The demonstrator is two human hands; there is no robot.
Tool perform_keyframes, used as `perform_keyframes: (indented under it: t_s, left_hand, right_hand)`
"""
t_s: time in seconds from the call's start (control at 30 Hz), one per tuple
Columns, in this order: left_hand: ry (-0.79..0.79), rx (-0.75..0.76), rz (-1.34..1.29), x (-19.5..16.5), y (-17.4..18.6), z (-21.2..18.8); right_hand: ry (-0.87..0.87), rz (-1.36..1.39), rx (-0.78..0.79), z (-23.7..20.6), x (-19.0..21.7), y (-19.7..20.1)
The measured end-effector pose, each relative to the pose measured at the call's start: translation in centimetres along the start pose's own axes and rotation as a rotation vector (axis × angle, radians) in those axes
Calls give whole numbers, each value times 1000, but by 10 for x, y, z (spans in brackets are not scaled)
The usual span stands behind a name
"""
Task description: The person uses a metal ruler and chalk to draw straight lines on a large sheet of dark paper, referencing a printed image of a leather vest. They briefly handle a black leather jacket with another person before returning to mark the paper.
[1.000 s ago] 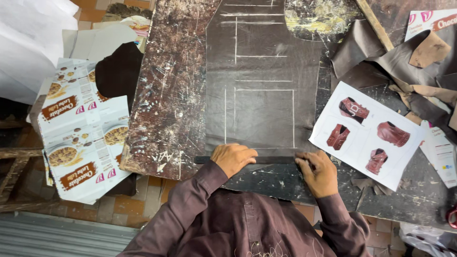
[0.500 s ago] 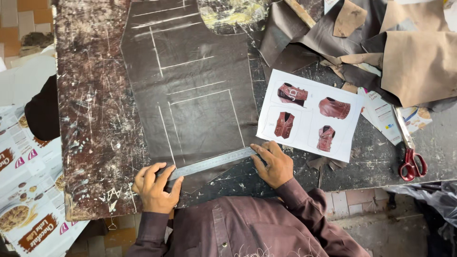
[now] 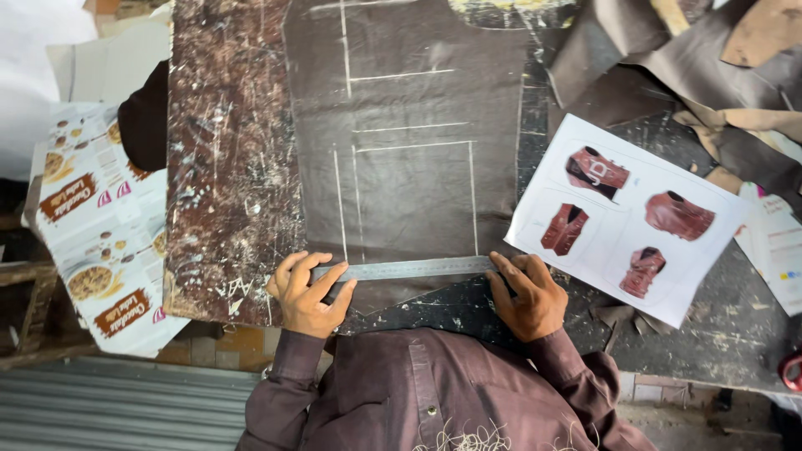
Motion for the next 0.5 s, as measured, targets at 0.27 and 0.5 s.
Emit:
perform_keyframes:
  t_s: [0.27, 0.5]
  left_hand:
    - [17, -12, -13, 10, 12, 4]
    - [47, 6, -52, 19, 15, 1]
  right_hand:
    - [25, -17, 20, -1, 10, -5]
    - [9, 35, 39, -3, 11, -13]
Point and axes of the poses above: each hand's wrist, its own z-axis towards the middle knuckle, its own y-axis out of the back of the hand, x = y × z, the point moved 8 cm from there along z, towards the middle knuckle, and after that the axes turned 14 degrees about -y, right-handed, at the moved point
